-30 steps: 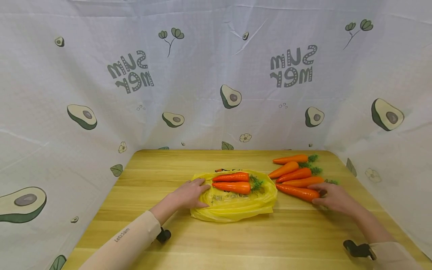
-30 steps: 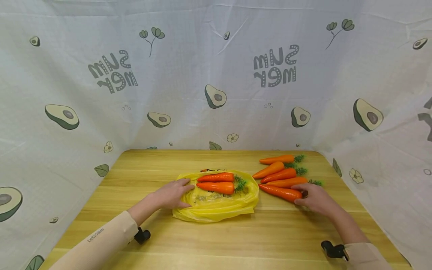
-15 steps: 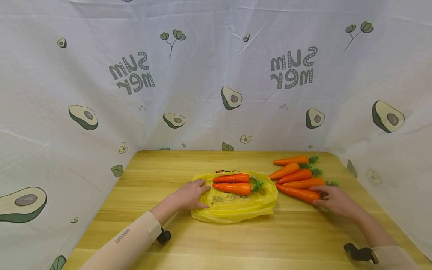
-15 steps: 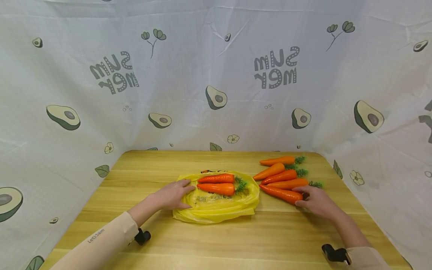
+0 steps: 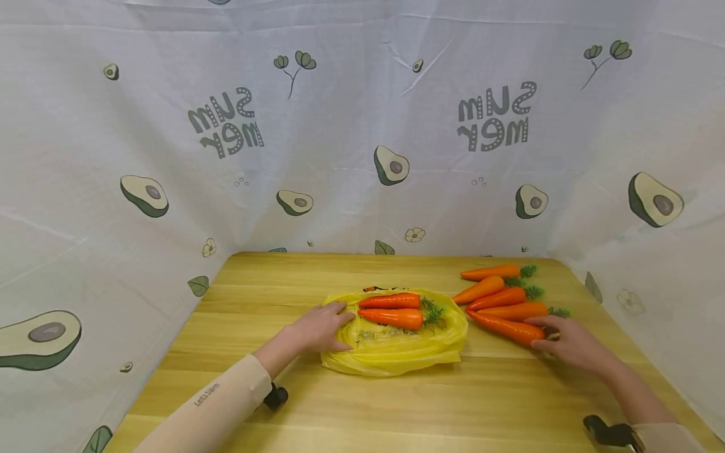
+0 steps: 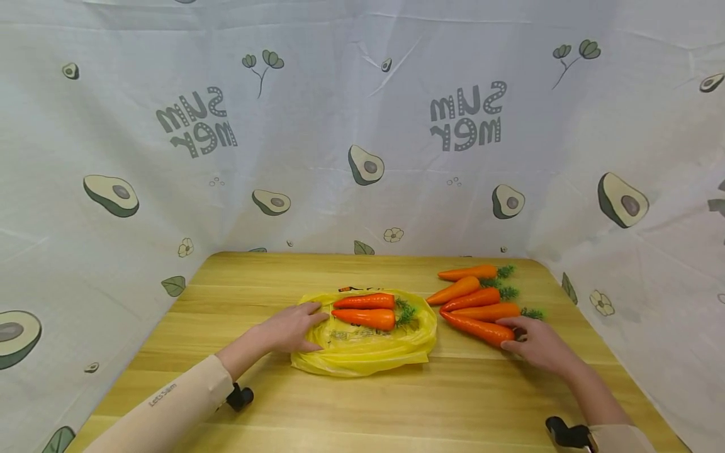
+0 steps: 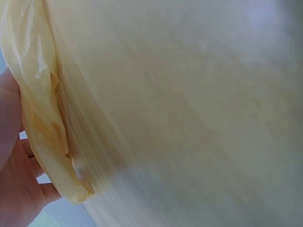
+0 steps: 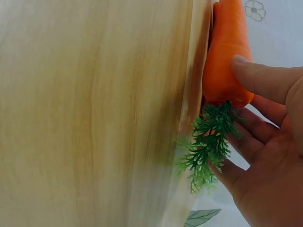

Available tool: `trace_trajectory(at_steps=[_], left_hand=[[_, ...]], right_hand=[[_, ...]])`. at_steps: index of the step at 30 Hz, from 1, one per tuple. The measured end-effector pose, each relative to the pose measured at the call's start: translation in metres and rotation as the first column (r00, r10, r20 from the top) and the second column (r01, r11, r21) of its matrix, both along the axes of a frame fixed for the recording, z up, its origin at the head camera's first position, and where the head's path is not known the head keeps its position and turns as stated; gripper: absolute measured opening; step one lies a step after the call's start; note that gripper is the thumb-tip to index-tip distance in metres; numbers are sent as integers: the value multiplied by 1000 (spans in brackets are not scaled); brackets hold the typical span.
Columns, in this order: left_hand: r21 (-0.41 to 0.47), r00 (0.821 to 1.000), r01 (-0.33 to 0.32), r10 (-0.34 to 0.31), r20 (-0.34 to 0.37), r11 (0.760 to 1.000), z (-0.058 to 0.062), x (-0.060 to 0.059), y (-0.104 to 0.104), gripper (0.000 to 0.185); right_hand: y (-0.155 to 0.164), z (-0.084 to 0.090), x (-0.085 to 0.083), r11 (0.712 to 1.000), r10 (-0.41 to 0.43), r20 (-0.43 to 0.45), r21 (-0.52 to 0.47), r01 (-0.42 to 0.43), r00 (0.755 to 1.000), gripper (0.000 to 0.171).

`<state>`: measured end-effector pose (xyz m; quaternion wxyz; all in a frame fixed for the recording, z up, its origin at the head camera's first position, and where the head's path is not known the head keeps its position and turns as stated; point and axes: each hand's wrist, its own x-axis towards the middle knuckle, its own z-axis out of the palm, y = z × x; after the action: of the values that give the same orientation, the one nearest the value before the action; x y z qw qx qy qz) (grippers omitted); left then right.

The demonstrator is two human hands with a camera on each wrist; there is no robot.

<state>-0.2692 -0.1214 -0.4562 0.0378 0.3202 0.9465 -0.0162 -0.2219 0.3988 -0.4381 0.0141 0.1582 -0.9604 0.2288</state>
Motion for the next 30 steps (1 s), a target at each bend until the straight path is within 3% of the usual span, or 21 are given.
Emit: trace_trajectory(at_steps=[14,30], left_hand=[[15,1000,-13,13,21,1000,2,2,2,77],[4,1000,-10,10,15,1000,3,3,2,77]], right_hand=[[10,9,7,1000,-13,20,-26,13,1000,49],[-3,27,6,1000,6,-54,-20,-7,999,48]])
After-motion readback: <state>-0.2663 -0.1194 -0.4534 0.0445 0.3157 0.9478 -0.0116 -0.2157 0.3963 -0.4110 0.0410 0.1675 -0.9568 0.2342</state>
